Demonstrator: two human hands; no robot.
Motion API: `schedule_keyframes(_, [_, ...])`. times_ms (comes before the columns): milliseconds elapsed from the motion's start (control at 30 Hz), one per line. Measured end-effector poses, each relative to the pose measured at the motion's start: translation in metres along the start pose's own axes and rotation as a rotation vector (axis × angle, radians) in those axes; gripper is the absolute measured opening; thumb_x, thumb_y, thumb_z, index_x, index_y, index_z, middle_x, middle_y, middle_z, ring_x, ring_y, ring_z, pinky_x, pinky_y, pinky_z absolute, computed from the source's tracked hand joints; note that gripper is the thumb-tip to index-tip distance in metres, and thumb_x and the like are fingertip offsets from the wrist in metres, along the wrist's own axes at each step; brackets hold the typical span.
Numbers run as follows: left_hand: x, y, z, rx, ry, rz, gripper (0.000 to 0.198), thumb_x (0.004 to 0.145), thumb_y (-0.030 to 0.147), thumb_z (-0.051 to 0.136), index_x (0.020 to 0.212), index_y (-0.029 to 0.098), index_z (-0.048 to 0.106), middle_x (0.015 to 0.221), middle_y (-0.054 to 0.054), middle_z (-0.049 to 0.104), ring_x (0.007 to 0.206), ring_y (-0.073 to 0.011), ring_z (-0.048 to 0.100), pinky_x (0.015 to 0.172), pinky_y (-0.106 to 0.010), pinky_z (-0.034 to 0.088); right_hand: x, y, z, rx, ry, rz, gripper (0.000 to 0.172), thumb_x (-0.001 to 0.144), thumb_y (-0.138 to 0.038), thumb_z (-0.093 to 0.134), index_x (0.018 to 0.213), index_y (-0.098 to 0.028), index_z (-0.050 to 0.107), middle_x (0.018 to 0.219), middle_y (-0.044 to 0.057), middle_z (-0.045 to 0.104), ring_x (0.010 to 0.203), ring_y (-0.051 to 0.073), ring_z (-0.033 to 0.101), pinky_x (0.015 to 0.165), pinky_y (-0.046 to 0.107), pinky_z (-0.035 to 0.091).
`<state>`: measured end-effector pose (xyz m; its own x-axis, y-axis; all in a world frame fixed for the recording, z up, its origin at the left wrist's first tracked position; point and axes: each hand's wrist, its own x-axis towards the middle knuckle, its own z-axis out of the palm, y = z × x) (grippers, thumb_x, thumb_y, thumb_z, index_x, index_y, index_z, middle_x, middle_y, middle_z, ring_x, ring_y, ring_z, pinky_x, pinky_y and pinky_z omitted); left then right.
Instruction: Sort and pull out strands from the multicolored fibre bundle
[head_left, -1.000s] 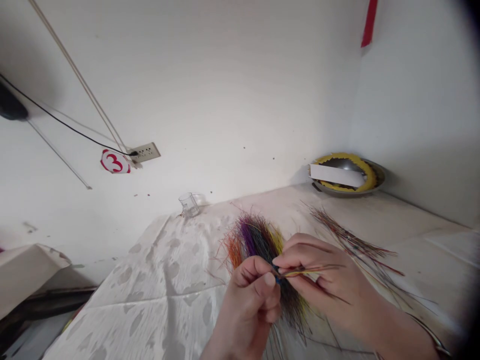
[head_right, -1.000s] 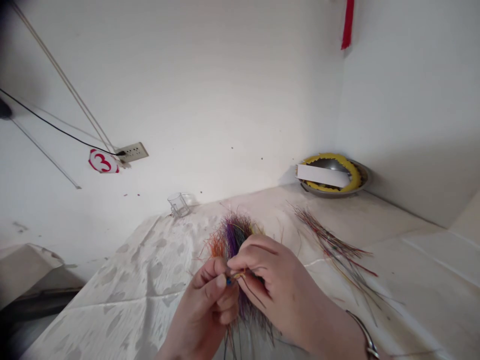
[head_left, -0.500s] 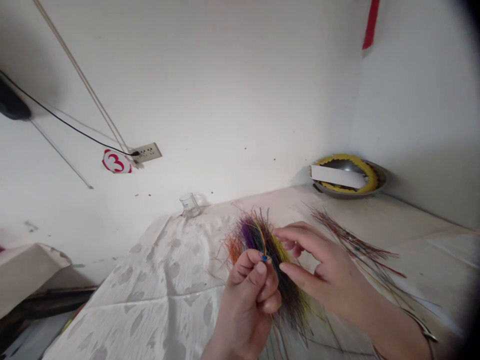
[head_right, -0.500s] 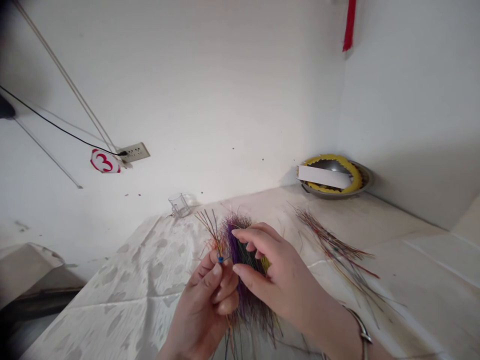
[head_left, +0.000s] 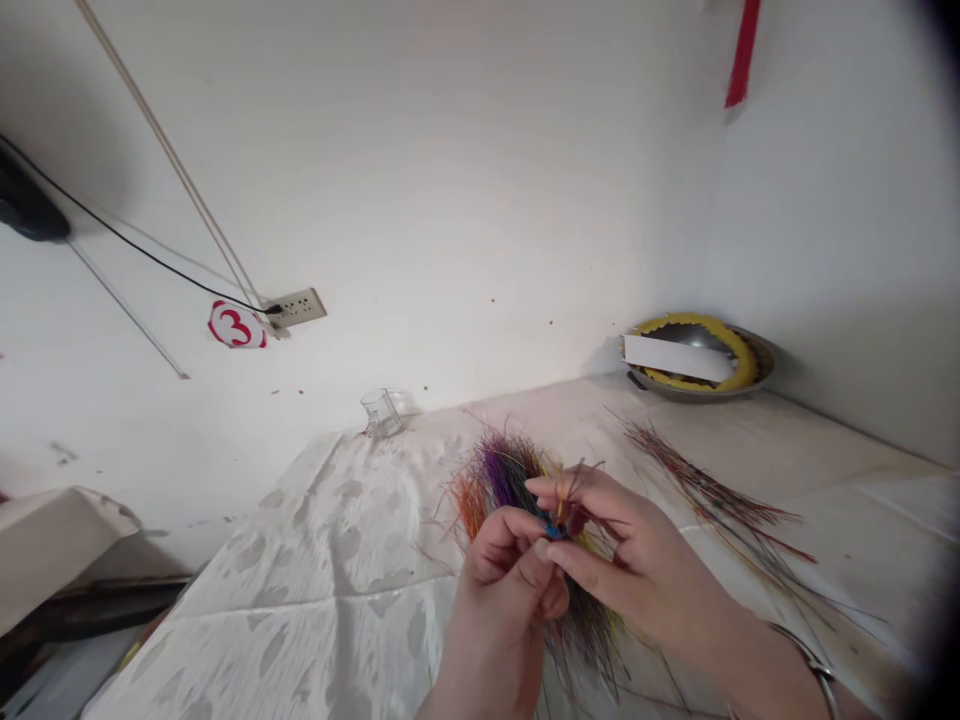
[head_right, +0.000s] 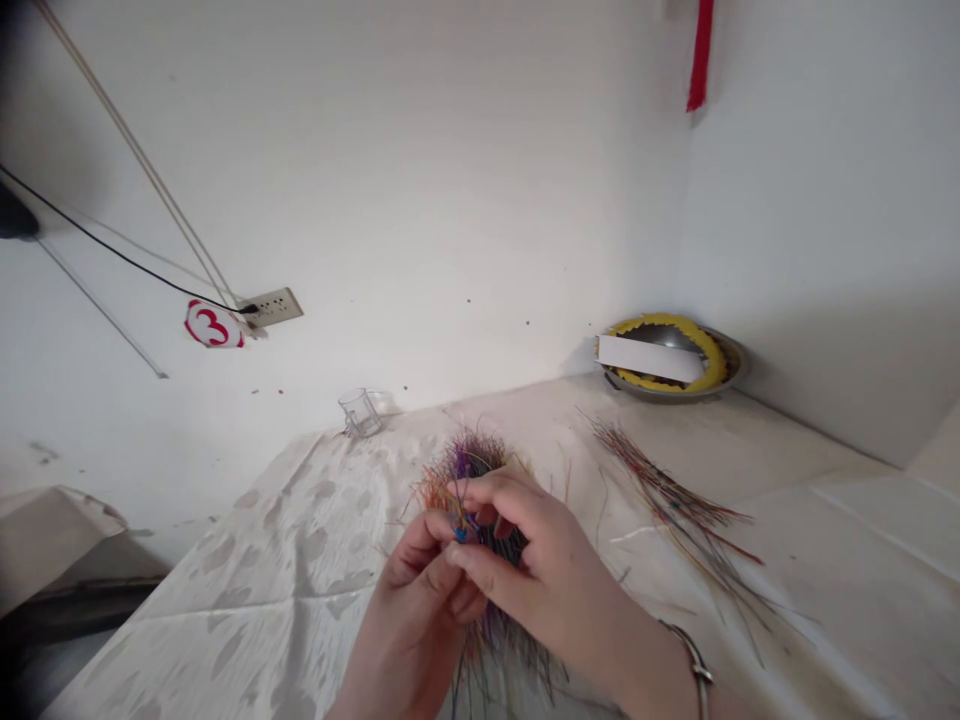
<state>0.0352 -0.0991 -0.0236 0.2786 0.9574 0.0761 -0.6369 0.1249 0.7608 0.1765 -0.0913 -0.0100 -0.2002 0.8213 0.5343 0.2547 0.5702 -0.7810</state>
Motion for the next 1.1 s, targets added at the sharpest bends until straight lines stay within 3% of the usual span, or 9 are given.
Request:
schedule_keyframes(133, [0.001, -0.003, 0.000, 0.040, -0.020, 0.000, 0.019, 0.072, 0.028, 0.078, 0.072, 0.018, 0.061, 0.052, 0.007, 0.041, 0.046, -0.0052, 0.029, 0.047, -0.021, 0.021, 0.001, 0.000, -0.002, 0.041, 0.012, -0.084, 0.011, 0.082, -0.015, 0.059, 0.089, -0.024, 0.062, 0.088, 0.001, 0.062, 0.085, 0.018, 0.059, 0.076, 0.032, 0.047])
schedule_keyframes(267, [0.001, -0.002, 0.001, 0.048, -0.028, -0.018, 0.022, 0.073, 0.030, 0.077, 0.069, 0.019, 0.059, 0.049, 0.008, 0.037, 0.045, -0.0053, 0.025, 0.046, -0.021, 0.018, 0.002, 0.001, 0.000, 0.066, 0.039, -0.144, 0.013, 0.081, -0.014, 0.056, 0.082, -0.025, 0.062, 0.078, 0.001, 0.060, 0.075, 0.019, 0.059, 0.068, 0.032, 0.047])
schedule_keyframes(367, [0.001, -0.001, 0.002, 0.052, -0.006, -0.033, 0.021, 0.073, 0.031, 0.077, 0.070, 0.019, 0.059, 0.049, 0.008, 0.035, 0.046, -0.0056, 0.023, 0.046, -0.021, 0.018, 0.003, 0.001, 0.002, 0.066, 0.045, -0.110, 0.011, 0.081, -0.014, 0.057, 0.078, -0.023, 0.061, 0.080, 0.001, 0.062, 0.078, 0.019, 0.060, 0.069, 0.032, 0.047])
schedule_keyframes(533, [0.002, -0.005, 0.002, 0.036, 0.037, -0.011, 0.019, 0.071, 0.030, 0.078, 0.072, 0.019, 0.062, 0.052, 0.008, 0.036, 0.047, -0.0055, 0.024, 0.048, -0.020, 0.021, 0.005, -0.001, 0.004, 0.042, -0.023, 0.024, 0.015, 0.080, -0.012, 0.058, 0.090, -0.022, 0.063, 0.091, 0.002, 0.064, 0.087, 0.018, 0.060, 0.079, 0.032, 0.048])
schedule_keyframes(600, [0.002, -0.006, 0.002, 0.058, 0.047, -0.003, 0.018, 0.072, 0.030, 0.077, 0.074, 0.018, 0.064, 0.055, 0.007, 0.041, 0.049, -0.0059, 0.028, 0.050, -0.020, 0.024, 0.006, -0.001, 0.004, 0.041, -0.027, 0.024, 0.009, 0.083, -0.016, 0.056, 0.083, -0.021, 0.063, 0.088, 0.003, 0.063, 0.087, 0.019, 0.060, 0.078, 0.032, 0.048])
schedule_keyframes(700, [0.003, -0.005, 0.002, 0.157, 0.069, 0.011, 0.017, 0.074, 0.031, 0.075, 0.077, 0.017, 0.067, 0.067, 0.001, 0.054, 0.060, -0.0094, 0.042, 0.060, -0.022, 0.034, 0.008, 0.002, 0.004, 0.040, 0.004, 0.014, 0.017, 0.087, -0.019, 0.052, 0.072, -0.020, 0.060, 0.086, 0.004, 0.062, 0.087, 0.019, 0.060, 0.076, 0.031, 0.048])
schedule_keyframes(900, [0.003, 0.002, -0.005, 0.396, 0.245, 0.129, 0.016, 0.082, 0.035, 0.066, 0.090, 0.021, 0.068, 0.092, -0.003, 0.063, 0.089, -0.0173, 0.053, 0.081, -0.028, 0.039, 0.008, 0.002, 0.002, -0.053, -0.049, 0.037, 0.024, 0.090, -0.020, 0.051, 0.066, -0.019, 0.053, 0.074, 0.001, 0.056, 0.072, 0.015, 0.055, 0.067, 0.028, 0.043])
schedule_keyframes(1000, [0.002, 0.004, -0.010, 0.457, 0.180, 0.207, 0.021, 0.082, 0.035, 0.066, 0.099, 0.024, 0.068, 0.104, -0.005, 0.064, 0.101, -0.0204, 0.053, 0.091, -0.032, 0.039, 0.007, 0.002, 0.004, -0.064, -0.153, 0.037, 0.025, 0.087, -0.015, 0.053, 0.063, -0.019, 0.049, 0.070, -0.001, 0.052, 0.070, 0.015, 0.052, 0.064, 0.027, 0.042])
schedule_keyframes(1100, [0.002, 0.005, -0.010, 0.499, 0.092, 0.234, 0.009, 0.077, 0.027, 0.071, 0.084, 0.022, 0.069, 0.094, -0.003, 0.063, 0.093, -0.0199, 0.056, 0.087, -0.033, 0.042, 0.006, 0.002, 0.008, -0.039, -0.222, 0.032, 0.021, 0.082, -0.008, 0.052, 0.064, -0.018, 0.050, 0.073, 0.000, 0.054, 0.073, 0.015, 0.052, 0.066, 0.026, 0.042])
